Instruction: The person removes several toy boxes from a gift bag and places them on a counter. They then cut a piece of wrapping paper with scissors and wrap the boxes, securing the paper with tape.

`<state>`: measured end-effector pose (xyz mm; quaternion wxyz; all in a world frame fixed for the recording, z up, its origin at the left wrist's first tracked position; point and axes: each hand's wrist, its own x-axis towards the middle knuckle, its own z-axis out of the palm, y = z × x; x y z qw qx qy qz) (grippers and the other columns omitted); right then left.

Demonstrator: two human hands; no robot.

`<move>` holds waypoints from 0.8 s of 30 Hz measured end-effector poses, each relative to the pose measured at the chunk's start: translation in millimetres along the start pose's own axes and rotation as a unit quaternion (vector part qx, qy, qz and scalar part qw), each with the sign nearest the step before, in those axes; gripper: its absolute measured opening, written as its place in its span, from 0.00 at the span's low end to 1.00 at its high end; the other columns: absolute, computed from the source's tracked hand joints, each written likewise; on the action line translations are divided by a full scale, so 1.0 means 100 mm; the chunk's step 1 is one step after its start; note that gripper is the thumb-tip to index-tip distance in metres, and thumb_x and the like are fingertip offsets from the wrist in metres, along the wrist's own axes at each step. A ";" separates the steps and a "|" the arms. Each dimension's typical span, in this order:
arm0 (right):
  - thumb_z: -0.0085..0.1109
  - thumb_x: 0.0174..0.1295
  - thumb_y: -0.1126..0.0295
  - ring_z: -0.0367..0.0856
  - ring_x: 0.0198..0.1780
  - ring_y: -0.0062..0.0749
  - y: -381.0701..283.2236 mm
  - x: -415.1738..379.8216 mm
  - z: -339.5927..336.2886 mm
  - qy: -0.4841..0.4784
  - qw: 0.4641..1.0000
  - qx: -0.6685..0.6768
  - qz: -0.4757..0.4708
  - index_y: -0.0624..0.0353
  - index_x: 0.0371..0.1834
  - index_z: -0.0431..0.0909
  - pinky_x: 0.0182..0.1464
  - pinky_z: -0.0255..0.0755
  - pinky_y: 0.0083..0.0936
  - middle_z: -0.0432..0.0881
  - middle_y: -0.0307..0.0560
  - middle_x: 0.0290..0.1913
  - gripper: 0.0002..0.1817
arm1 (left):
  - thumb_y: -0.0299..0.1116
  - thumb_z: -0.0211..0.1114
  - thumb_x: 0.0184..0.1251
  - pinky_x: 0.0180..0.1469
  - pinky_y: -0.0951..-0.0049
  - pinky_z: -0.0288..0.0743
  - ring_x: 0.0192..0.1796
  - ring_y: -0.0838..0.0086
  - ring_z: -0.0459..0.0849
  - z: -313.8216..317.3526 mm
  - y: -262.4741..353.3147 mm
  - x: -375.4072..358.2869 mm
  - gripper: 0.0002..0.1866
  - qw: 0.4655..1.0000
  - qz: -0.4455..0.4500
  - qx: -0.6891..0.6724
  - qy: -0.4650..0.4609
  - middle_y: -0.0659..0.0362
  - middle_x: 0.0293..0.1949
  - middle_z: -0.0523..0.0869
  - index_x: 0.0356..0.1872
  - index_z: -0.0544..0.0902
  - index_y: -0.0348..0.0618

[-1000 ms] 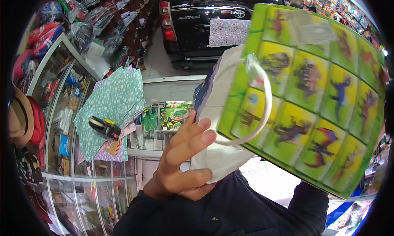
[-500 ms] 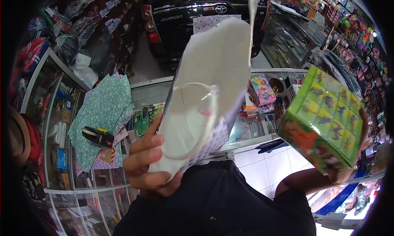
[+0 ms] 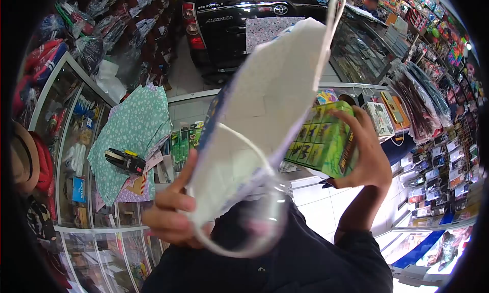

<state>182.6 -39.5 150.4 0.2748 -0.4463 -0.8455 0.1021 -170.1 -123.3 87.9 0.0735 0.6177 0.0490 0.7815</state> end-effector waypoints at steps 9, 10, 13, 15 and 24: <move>0.82 0.21 0.55 0.66 0.74 0.70 -0.14 0.52 0.40 -0.034 0.995 -0.071 -0.061 0.39 0.78 0.69 0.70 0.63 0.61 0.68 0.68 0.70 0.65 | 0.40 0.63 0.54 0.80 0.34 0.64 0.79 0.45 0.68 -0.85 0.31 0.24 0.30 0.972 0.070 0.223 -0.023 0.39 0.77 0.66 0.59 0.80 0.37; 0.81 0.21 0.55 0.67 0.73 0.70 -0.15 0.57 0.41 -0.038 0.996 -0.064 -0.056 0.39 0.78 0.69 0.69 0.64 0.61 0.68 0.68 0.70 0.65 | 0.40 0.64 0.55 0.80 0.35 0.63 0.79 0.45 0.67 -0.75 0.39 0.35 0.30 0.951 0.025 0.307 -0.023 0.40 0.76 0.67 0.60 0.80 0.37; 0.83 0.22 0.55 0.68 0.72 0.69 -0.12 0.71 0.55 -0.035 0.997 -0.027 -0.064 0.41 0.79 0.68 0.69 0.66 0.60 0.68 0.68 0.69 0.65 | 0.40 0.63 0.56 0.80 0.35 0.63 0.79 0.44 0.66 -0.65 0.22 0.27 0.26 0.968 0.099 0.218 0.068 0.42 0.76 0.66 0.57 0.82 0.41; 0.84 0.23 0.54 0.69 0.71 0.68 -0.12 0.75 0.64 -0.030 0.997 -0.026 -0.059 0.44 0.78 0.67 0.71 0.67 0.57 0.68 0.69 0.70 0.65 | 0.40 0.63 0.56 0.78 0.31 0.63 0.79 0.41 0.65 -0.69 0.34 0.25 0.17 0.938 0.087 0.333 0.045 0.43 0.75 0.66 0.45 0.85 0.44; 0.87 0.26 0.52 0.66 0.72 0.68 -0.07 0.52 1.69 0.172 0.982 0.055 0.061 0.58 0.76 0.64 0.74 0.65 0.55 0.67 0.72 0.68 0.66 | 0.39 0.65 0.56 0.70 0.43 0.74 0.71 0.47 0.70 -0.46 0.36 0.39 0.10 0.944 0.035 0.327 0.026 0.49 0.68 0.67 0.27 0.71 0.56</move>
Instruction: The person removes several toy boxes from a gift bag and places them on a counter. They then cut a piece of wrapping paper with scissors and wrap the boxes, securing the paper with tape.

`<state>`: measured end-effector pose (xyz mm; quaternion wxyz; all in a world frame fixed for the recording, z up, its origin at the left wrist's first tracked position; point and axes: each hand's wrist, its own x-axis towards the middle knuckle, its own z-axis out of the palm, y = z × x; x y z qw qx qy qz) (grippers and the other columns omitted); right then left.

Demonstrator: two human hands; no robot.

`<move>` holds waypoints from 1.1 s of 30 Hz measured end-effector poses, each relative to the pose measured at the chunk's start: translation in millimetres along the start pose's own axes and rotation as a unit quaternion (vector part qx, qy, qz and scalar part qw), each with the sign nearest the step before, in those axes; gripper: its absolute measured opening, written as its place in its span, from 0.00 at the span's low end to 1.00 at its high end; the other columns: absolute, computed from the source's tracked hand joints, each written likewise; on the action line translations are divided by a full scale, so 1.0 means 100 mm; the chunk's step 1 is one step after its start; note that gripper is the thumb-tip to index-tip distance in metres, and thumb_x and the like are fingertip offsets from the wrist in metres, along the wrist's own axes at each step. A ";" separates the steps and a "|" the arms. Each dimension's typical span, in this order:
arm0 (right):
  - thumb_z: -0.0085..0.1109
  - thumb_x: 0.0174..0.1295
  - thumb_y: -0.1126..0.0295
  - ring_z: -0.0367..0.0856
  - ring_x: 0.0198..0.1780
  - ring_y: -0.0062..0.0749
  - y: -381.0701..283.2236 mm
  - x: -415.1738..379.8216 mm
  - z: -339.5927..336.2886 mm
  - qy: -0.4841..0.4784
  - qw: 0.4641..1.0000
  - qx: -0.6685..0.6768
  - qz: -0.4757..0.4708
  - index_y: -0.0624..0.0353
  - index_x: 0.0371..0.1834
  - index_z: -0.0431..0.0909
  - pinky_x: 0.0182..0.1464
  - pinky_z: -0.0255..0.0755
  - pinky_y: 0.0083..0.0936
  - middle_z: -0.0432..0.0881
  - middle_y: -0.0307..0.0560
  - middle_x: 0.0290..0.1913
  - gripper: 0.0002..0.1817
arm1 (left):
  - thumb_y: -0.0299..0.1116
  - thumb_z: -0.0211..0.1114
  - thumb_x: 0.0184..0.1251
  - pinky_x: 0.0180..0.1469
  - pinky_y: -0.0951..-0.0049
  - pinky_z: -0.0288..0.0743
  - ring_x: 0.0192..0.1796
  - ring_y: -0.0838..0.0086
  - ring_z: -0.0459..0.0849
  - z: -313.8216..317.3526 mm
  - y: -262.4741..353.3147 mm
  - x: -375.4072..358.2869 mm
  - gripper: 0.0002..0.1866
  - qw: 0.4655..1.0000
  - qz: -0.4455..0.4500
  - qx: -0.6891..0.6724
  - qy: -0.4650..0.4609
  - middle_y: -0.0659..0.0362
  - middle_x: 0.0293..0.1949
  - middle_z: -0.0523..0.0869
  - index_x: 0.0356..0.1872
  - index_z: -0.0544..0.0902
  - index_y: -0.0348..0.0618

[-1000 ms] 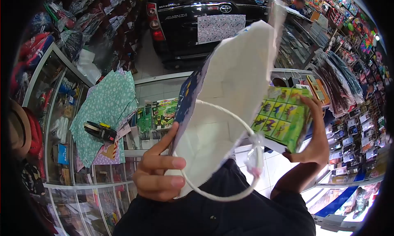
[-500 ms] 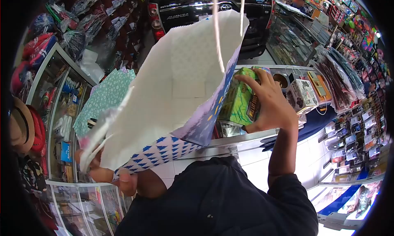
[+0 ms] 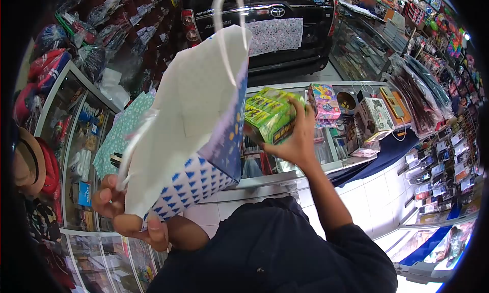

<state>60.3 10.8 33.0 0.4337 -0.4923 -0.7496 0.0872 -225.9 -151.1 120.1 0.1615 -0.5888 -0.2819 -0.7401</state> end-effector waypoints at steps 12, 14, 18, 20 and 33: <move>0.90 0.40 0.42 0.50 0.80 0.80 0.07 -0.87 0.40 0.031 0.997 0.047 0.045 0.62 0.84 0.44 0.78 0.53 0.68 0.51 0.78 0.78 0.76 | 0.37 0.67 0.54 0.68 0.11 0.69 0.70 0.60 0.67 -0.07 -0.14 -0.05 0.08 0.983 0.087 -0.144 -0.075 0.58 0.63 0.65 0.35 0.80 0.58; 0.86 0.45 0.39 0.51 0.81 0.80 0.04 -0.87 0.27 0.001 0.996 -0.075 0.054 0.64 0.83 0.49 0.78 0.54 0.67 0.51 0.81 0.78 0.70 | 0.37 0.66 0.56 0.71 0.13 0.68 0.68 0.59 0.69 -0.03 -0.11 -0.04 0.13 0.980 0.111 -0.135 -0.098 0.59 0.62 0.65 0.43 0.80 0.55; 0.78 0.49 0.28 0.55 0.83 0.65 0.00 -0.79 0.06 0.069 0.975 0.209 0.036 0.58 0.84 0.48 0.77 0.58 0.60 0.53 0.69 0.82 0.70 | 0.42 0.70 0.72 0.65 0.25 0.82 0.72 0.59 0.71 0.08 -0.07 -0.21 0.26 0.992 0.092 -0.090 -0.010 0.58 0.63 0.64 0.60 0.69 0.40; 0.69 0.53 0.21 0.61 0.81 0.57 -0.48 -0.52 -0.31 0.036 0.872 0.476 0.106 0.60 0.85 0.44 0.73 0.67 0.54 0.52 0.63 0.83 0.72 | 0.44 0.69 0.77 0.62 0.29 0.86 0.75 0.57 0.69 0.27 -0.04 -0.14 0.24 0.974 0.179 -0.135 0.025 0.56 0.64 0.63 0.57 0.70 0.39; 0.48 0.54 0.82 0.65 0.80 0.49 -1.03 -0.42 -1.06 -0.077 0.829 0.553 0.017 0.64 0.85 0.43 0.81 0.55 0.44 0.63 0.65 0.77 0.49 | 0.53 0.70 0.74 0.81 0.56 0.67 0.81 0.64 0.64 -0.48 1.08 -1.10 0.28 0.972 0.055 0.144 -0.178 0.64 0.82 0.57 0.71 0.74 0.72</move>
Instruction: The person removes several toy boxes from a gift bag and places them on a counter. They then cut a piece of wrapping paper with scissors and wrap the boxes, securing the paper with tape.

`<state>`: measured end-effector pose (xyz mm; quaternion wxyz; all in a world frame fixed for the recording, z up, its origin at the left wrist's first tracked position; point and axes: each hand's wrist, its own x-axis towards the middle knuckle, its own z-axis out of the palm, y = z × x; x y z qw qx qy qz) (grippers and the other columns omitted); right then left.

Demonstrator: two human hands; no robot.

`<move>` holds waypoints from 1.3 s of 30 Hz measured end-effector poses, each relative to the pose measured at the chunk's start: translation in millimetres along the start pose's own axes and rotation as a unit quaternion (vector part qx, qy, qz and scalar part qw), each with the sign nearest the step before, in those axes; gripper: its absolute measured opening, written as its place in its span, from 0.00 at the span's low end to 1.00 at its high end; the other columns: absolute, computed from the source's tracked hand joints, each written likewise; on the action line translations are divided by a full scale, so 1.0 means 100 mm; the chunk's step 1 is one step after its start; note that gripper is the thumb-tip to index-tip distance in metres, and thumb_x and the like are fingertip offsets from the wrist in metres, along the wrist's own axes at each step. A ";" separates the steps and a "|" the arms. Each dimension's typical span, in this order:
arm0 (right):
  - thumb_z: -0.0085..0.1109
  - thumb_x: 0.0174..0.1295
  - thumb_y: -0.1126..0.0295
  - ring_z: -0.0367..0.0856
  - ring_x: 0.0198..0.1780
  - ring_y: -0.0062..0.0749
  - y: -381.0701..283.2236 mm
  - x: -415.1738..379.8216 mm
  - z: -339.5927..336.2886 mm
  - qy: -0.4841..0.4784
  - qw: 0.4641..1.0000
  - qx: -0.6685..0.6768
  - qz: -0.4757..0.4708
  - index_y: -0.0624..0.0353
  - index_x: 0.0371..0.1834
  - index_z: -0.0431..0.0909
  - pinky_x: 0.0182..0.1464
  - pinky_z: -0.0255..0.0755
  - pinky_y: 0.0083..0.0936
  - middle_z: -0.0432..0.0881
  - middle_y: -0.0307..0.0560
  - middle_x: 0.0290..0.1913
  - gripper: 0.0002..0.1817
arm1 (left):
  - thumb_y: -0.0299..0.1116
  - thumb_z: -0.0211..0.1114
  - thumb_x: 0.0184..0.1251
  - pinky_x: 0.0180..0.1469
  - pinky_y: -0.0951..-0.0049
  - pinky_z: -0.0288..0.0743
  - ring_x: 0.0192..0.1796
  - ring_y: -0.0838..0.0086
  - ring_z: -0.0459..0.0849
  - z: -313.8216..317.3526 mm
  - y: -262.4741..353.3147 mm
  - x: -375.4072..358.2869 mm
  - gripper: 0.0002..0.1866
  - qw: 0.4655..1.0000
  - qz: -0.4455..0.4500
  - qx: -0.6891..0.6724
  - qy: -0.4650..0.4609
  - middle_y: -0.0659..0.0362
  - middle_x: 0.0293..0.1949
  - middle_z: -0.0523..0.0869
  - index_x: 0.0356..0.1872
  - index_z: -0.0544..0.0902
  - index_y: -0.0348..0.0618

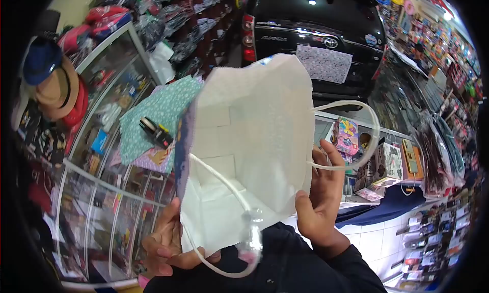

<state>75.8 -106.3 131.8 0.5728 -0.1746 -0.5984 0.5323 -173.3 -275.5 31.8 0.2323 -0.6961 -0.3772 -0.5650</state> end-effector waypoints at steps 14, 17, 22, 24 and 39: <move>0.55 0.63 0.76 0.58 0.86 0.53 -0.48 -0.78 -0.63 -0.195 0.976 0.094 -0.012 0.64 0.81 0.51 0.85 0.47 0.46 0.61 0.68 0.82 0.42 | 0.62 0.71 0.69 0.85 0.44 0.54 0.84 0.52 0.64 0.37 0.98 0.59 0.49 0.899 -0.108 -0.040 0.422 0.42 0.83 0.63 0.83 0.63 0.48; 0.55 0.63 0.76 0.57 0.86 0.53 -0.50 -0.98 -0.67 -0.219 0.969 0.112 0.028 0.64 0.80 0.53 0.86 0.46 0.47 0.60 0.68 0.83 0.40 | 0.63 0.72 0.68 0.84 0.44 0.54 0.84 0.51 0.64 0.05 0.98 0.07 0.52 0.895 -0.132 -0.038 0.425 0.40 0.82 0.64 0.84 0.62 0.45; 0.49 0.63 0.88 0.61 0.85 0.53 -0.36 -1.16 -0.69 -0.256 0.945 0.193 0.073 0.65 0.77 0.61 0.68 0.78 0.32 0.63 0.67 0.82 0.35 | 0.66 0.74 0.65 0.86 0.46 0.51 0.85 0.51 0.62 -0.41 0.96 -0.68 0.57 0.921 -0.302 -0.093 0.227 0.41 0.83 0.63 0.85 0.58 0.42; 0.47 0.61 0.87 0.63 0.84 0.49 -0.20 -1.13 -0.69 -0.307 0.934 0.132 0.124 0.67 0.76 0.64 0.61 0.81 0.28 0.67 0.63 0.81 0.35 | 0.67 0.74 0.63 0.86 0.47 0.50 0.85 0.51 0.61 -0.52 0.98 -0.82 0.59 0.909 -0.374 -0.121 0.139 0.42 0.83 0.62 0.85 0.56 0.41; 0.49 0.57 0.90 0.86 0.56 0.64 1.18 -1.02 0.22 -0.499 0.856 -0.123 0.049 0.60 0.76 0.69 0.58 0.78 0.47 0.84 0.68 0.57 0.38 | 0.46 0.86 0.52 0.84 0.28 0.30 0.88 0.46 0.51 -0.53 1.20 -0.28 0.55 0.854 -0.451 0.105 -0.239 0.48 0.85 0.60 0.82 0.67 0.46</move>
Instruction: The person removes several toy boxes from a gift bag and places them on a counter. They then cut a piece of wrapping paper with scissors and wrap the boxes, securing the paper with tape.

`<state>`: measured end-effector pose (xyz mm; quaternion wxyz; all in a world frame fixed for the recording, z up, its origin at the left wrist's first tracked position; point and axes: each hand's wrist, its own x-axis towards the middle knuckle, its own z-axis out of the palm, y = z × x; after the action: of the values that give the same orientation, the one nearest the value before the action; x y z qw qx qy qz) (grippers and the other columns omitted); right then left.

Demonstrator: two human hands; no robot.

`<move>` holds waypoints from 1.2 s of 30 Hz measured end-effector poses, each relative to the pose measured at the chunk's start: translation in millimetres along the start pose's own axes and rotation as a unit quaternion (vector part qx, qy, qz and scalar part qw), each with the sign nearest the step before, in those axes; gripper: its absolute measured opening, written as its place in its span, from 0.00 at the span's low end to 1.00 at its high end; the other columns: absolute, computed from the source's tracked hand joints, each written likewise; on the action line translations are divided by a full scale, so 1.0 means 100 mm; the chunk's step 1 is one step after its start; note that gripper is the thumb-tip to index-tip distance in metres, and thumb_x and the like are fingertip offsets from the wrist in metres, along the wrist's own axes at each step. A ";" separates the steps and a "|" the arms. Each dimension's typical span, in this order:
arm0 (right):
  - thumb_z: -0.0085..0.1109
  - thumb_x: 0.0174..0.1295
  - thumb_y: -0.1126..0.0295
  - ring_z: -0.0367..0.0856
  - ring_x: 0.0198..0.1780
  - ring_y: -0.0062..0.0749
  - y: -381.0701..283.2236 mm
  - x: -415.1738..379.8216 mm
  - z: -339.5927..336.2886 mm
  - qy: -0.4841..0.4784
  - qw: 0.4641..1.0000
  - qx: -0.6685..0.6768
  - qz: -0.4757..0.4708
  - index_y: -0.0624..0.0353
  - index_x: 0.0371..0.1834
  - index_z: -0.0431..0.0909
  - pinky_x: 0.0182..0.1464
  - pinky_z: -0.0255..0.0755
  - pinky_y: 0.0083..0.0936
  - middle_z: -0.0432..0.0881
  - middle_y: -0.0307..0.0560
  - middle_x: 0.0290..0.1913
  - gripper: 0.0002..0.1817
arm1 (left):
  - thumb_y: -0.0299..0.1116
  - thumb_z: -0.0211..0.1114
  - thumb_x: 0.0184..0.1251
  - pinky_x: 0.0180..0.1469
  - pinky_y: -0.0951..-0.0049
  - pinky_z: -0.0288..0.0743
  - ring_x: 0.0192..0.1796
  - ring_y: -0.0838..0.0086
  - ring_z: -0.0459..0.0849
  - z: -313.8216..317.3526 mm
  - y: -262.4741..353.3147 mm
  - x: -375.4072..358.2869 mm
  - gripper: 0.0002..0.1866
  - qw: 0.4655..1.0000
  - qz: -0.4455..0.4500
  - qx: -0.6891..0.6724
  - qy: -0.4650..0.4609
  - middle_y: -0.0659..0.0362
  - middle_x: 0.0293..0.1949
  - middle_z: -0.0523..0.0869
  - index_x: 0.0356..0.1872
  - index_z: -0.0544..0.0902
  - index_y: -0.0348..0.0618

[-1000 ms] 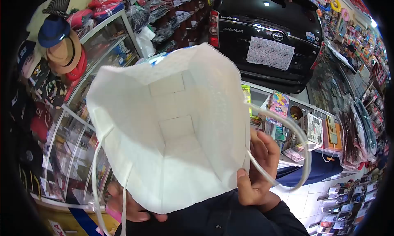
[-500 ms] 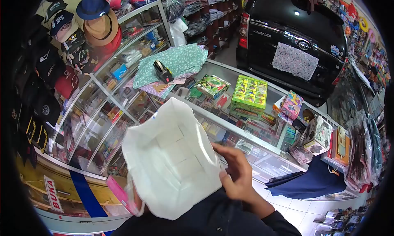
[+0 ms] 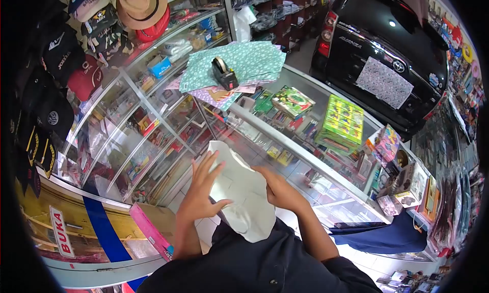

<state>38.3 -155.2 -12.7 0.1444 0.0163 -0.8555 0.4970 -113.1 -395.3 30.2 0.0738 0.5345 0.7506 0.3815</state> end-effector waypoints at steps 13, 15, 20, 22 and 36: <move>0.54 0.51 0.93 0.80 0.68 0.65 1.04 1.30 1.02 -0.124 0.992 -0.030 0.006 0.55 0.69 0.82 0.68 0.77 0.45 0.80 0.67 0.69 0.38 | 0.30 0.73 0.58 0.82 0.38 0.51 0.81 0.45 0.64 -0.17 -1.50 0.02 0.31 0.977 -0.022 0.074 -0.200 0.53 0.71 0.79 0.68 0.85 0.58; 0.55 0.55 0.91 0.80 0.67 0.64 1.18 1.42 1.15 -0.162 0.986 -0.049 0.004 0.57 0.70 0.80 0.71 0.76 0.46 0.81 0.65 0.68 0.35 | 0.27 0.72 0.59 0.79 0.45 0.64 0.75 0.48 0.74 -0.17 -1.83 -0.02 0.27 0.970 -0.041 0.077 -0.225 0.52 0.64 0.84 0.63 0.88 0.55; 0.56 0.65 0.84 0.78 0.71 0.61 1.34 1.49 1.41 -0.115 0.991 -0.002 0.073 0.62 0.72 0.75 0.74 0.72 0.46 0.81 0.62 0.68 0.29 | 0.18 0.71 0.52 0.51 0.60 0.84 0.45 0.52 0.91 -0.17 -2.53 0.21 0.19 0.955 -0.142 -0.002 -0.261 0.53 0.41 0.91 0.47 0.92 0.43; 0.57 0.67 0.82 0.77 0.71 0.59 1.38 1.47 1.44 -0.106 0.987 -0.030 0.118 0.61 0.71 0.76 0.74 0.72 0.45 0.81 0.62 0.68 0.27 | 0.14 0.66 0.51 0.51 0.59 0.84 0.46 0.52 0.91 0.10 -2.97 0.25 0.19 0.949 -0.176 -0.086 -0.245 0.50 0.42 0.91 0.44 0.92 0.42; 0.56 0.70 0.73 0.80 0.69 0.56 1.68 1.44 1.76 -0.168 0.950 -0.029 0.262 0.59 0.68 0.79 0.71 0.76 0.43 0.83 0.57 0.67 0.22 | 0.35 0.76 0.58 0.58 0.57 0.86 0.56 0.59 0.89 1.96 -5.35 0.16 0.06 0.870 -0.210 0.148 -0.420 0.54 0.53 0.89 0.36 0.94 0.54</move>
<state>-169.3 -203.7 -198.7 -0.1364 -0.1298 -0.8556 0.4821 -417.4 -357.9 -450.5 0.3805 0.4786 0.7911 -0.0193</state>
